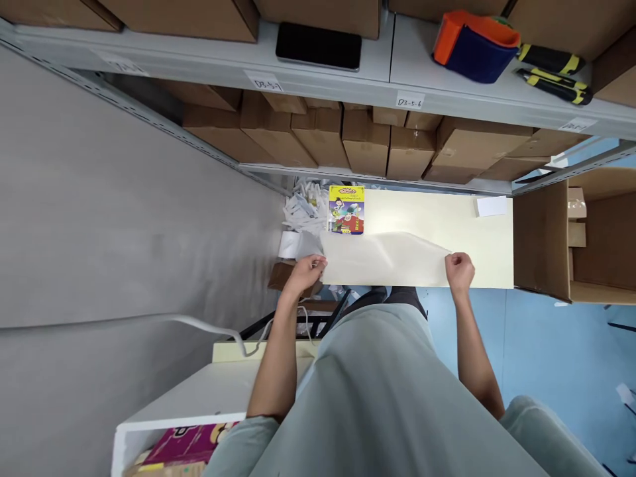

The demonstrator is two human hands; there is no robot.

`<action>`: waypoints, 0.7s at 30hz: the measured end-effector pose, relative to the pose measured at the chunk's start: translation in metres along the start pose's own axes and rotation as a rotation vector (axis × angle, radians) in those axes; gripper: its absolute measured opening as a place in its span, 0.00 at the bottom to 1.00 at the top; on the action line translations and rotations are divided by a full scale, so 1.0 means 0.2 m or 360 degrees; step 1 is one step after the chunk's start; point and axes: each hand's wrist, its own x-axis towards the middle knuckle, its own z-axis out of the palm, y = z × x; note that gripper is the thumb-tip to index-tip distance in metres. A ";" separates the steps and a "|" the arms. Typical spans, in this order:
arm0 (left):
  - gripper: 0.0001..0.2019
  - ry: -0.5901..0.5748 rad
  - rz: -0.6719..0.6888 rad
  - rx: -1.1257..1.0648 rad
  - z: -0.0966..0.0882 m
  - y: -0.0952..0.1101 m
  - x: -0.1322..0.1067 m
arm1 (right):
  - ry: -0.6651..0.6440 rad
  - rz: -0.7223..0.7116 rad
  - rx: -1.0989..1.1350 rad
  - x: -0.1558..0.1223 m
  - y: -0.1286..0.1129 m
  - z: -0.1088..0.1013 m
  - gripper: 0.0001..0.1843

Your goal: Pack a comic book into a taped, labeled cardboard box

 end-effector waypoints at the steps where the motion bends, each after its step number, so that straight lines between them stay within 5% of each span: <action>1: 0.20 -0.0031 0.0031 -0.0089 -0.01 0.02 -0.04 | 0.0044 -0.0009 -0.0003 0.03 0.02 -0.06 0.10; 6: 0.28 -0.0177 0.0086 -0.0380 0.07 0.21 -0.15 | 0.0090 0.0052 -0.0096 0.25 0.16 -0.30 0.07; 12: 0.29 -0.0385 0.0087 -0.0365 0.36 0.37 -0.08 | 0.0115 0.0150 -0.0337 0.47 0.35 -0.49 0.06; 16: 0.20 -0.0432 0.0143 -0.0192 0.59 0.44 0.01 | 0.0087 0.0243 -0.0453 0.59 0.47 -0.53 0.07; 21: 0.10 -0.0421 0.0055 0.0442 0.84 0.56 0.07 | 0.0030 0.0342 -0.0527 0.69 0.64 -0.48 0.06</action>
